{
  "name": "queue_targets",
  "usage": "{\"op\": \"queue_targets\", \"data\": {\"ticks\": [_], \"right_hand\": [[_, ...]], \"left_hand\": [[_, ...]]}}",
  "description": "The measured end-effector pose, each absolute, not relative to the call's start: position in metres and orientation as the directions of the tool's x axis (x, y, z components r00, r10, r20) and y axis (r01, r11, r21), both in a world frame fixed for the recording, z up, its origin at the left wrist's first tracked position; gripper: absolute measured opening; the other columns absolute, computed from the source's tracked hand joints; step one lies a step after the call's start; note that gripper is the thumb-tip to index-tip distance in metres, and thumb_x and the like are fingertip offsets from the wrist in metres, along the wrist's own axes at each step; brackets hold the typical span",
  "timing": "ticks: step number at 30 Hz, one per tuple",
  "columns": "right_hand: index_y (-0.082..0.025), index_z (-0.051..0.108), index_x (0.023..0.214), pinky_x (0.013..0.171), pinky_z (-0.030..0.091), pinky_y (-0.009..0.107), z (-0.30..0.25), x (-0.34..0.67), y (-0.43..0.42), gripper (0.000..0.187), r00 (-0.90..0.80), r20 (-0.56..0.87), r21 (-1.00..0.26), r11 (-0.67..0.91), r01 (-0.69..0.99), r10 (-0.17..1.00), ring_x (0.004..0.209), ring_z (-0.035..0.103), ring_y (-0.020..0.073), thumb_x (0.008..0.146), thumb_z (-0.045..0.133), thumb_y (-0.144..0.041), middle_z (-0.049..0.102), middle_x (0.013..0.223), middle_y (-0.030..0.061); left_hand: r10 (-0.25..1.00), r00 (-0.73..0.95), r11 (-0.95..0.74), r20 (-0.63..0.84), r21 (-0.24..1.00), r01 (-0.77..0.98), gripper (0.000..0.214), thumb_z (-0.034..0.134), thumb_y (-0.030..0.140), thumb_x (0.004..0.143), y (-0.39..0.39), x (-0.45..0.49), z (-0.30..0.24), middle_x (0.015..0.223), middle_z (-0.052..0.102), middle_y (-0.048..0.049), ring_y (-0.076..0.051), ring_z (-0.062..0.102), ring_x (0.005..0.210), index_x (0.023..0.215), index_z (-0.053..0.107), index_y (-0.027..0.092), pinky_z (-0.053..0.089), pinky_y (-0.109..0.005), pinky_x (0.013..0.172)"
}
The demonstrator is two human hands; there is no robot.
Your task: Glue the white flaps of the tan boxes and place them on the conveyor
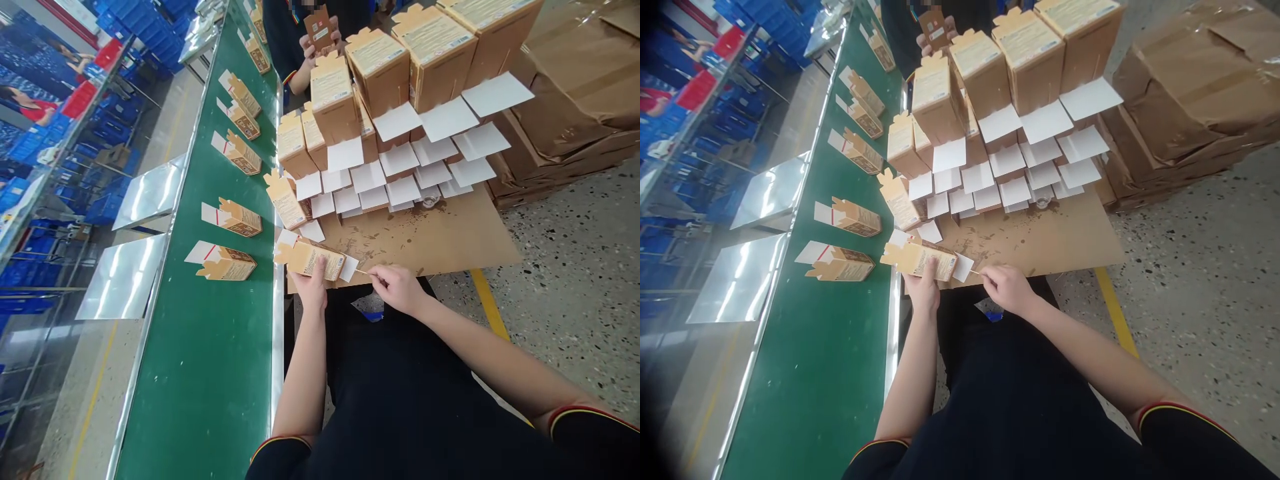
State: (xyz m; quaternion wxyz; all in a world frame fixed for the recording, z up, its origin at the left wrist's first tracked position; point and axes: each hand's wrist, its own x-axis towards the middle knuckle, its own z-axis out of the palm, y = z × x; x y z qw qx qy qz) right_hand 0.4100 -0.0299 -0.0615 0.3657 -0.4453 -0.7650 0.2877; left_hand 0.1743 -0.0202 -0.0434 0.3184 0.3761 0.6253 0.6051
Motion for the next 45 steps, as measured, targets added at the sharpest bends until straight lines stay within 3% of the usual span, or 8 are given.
{"op": "queue_targets", "data": {"ticks": [7,15,19,24,30,39,42,45], "right_hand": [[-0.023,0.071,0.090,0.071,0.041,0.032,-0.076,0.413,-0.015,0.025,-0.385,0.345,-0.658,0.513,0.552,0.856,0.066,0.061,0.0189,0.108,0.056,-0.015,0.071,0.074,0.0033],[-0.020,0.069,0.086,0.071,0.037,0.034,-0.082,0.402,-0.025,0.029,-0.501,0.373,-0.555,0.621,0.554,0.781,0.063,0.055,0.0180,0.109,0.053,-0.012,0.070,0.072,0.0046],[-0.021,0.072,0.092,0.072,0.042,0.033,-0.076,0.405,-0.032,0.029,-0.455,0.408,-0.610,0.607,0.509,0.792,0.063,0.057,0.0180,0.111,0.051,-0.013,0.070,0.073,0.0033],[-0.024,0.072,0.088,0.067,0.045,0.031,-0.063,0.430,-0.042,0.026,-0.311,0.402,-0.729,0.507,0.460,0.861,0.058,0.055,0.0165,0.108,0.057,-0.016,0.059,0.062,-0.0014],[-0.024,0.076,0.094,0.059,0.046,0.028,-0.042,0.455,-0.061,0.021,-0.193,0.335,-0.811,0.386,0.439,0.922,0.053,0.054,0.0134,0.110,0.062,-0.022,0.062,0.064,-0.0023],[-0.023,0.079,0.093,0.054,0.049,0.025,-0.030,0.452,-0.051,0.019,-0.142,0.399,-0.823,0.422,0.381,0.906,0.050,0.055,0.0119,0.107,0.066,-0.024,0.063,0.063,-0.0028],[-0.024,0.080,0.095,0.053,0.049,0.026,-0.027,0.459,-0.049,0.019,-0.134,0.399,-0.823,0.419,0.383,0.907,0.050,0.056,0.0125,0.108,0.067,-0.026,0.061,0.063,-0.0027],[-0.025,0.080,0.095,0.052,0.047,0.026,-0.027,0.466,-0.048,0.017,-0.117,0.399,-0.826,0.411,0.386,0.910,0.050,0.054,0.0127,0.107,0.068,-0.026,0.059,0.061,-0.0034]], "left_hand": [[0.852,-0.508,-0.019,0.131,0.975,0.219,0.106,0.090,0.078,0.083,-0.014,0.193,-0.046,0.158,0.066,-0.0216,-0.032,0.072,0.146,0.160,0.037,0.028,0.063,-0.048,0.120],[0.825,-0.556,-0.061,0.105,0.993,0.097,0.101,0.103,0.065,0.074,-0.016,0.202,-0.044,0.144,0.071,-0.0133,-0.030,0.074,0.138,0.147,0.042,0.031,0.061,-0.047,0.119],[0.820,-0.555,-0.078,0.141,0.988,0.135,0.101,0.104,0.065,0.072,-0.019,0.206,-0.049,0.139,0.069,-0.0121,-0.030,0.073,0.136,0.144,0.043,0.030,0.058,-0.049,0.122],[0.842,-0.523,0.001,0.133,0.969,0.248,0.094,0.106,0.062,0.070,-0.031,0.213,-0.059,0.138,0.066,-0.0139,-0.033,0.072,0.131,0.134,0.046,0.029,0.055,-0.055,0.122],[0.872,-0.487,0.098,0.056,0.953,0.285,0.090,0.102,0.064,0.076,-0.033,0.218,-0.069,0.154,0.058,-0.0205,-0.039,0.060,0.149,0.135,0.044,0.029,0.048,-0.059,0.123],[0.845,-0.481,0.001,0.235,0.898,0.439,0.078,0.102,0.035,0.078,-0.029,0.211,-0.070,0.132,0.070,-0.0167,-0.036,0.075,0.129,0.137,0.052,0.025,0.060,-0.054,0.114],[0.767,-0.568,0.048,0.297,0.857,0.513,0.082,0.107,0.033,0.067,-0.035,0.165,-0.052,0.127,0.070,-0.0125,-0.035,0.076,0.123,0.129,0.053,0.026,0.063,-0.052,0.110],[0.597,-0.724,0.085,0.346,0.870,0.485,0.088,0.107,0.037,0.067,-0.043,0.102,-0.030,0.126,0.068,-0.0090,-0.030,0.075,0.115,0.127,0.044,0.028,0.066,-0.050,0.102]]}}
